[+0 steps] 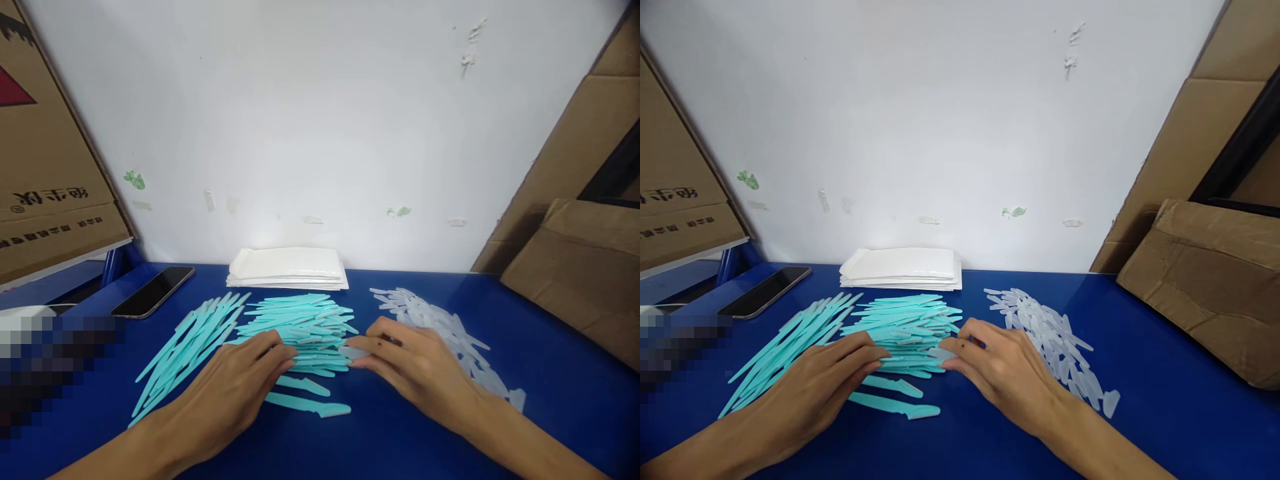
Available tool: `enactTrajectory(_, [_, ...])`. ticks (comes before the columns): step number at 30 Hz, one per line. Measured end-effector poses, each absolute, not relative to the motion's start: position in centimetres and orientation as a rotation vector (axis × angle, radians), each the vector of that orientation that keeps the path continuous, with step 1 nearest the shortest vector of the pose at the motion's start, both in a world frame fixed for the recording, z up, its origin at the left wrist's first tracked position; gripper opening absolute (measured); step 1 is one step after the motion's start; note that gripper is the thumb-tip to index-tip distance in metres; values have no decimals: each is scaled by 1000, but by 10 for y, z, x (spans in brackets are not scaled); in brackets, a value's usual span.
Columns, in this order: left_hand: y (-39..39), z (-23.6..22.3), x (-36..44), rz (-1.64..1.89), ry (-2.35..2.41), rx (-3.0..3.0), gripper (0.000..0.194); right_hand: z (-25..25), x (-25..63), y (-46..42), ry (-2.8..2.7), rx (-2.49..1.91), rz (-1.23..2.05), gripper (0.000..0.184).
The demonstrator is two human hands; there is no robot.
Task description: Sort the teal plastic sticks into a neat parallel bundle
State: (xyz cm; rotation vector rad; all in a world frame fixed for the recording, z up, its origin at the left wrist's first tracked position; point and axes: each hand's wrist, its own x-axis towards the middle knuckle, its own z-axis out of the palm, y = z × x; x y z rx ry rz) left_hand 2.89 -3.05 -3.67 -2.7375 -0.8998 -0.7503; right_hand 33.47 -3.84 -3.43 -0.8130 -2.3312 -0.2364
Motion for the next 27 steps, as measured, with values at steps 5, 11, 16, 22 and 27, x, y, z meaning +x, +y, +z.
enactTrajectory(5, [-31,-39,29,-725,-917,-2759,22,-35,333,-40,-2278,-774,-299,19])
enactTrajectory(11, [-31,-36,30,-790,-843,-2704,24,-35,331,-43,-2275,-725,-281,18])
enactTrajectory(16, [-34,-37,32,-785,-846,-2760,22,-38,323,-46,-2284,-698,-235,19])
enactTrajectory(22, [-45,-42,39,-833,-750,-2792,23,-38,306,-56,-2227,-634,-260,11])
enactTrajectory(27, [-41,-40,40,-835,-709,-2768,19,-37,309,-55,-2248,-677,-291,15])
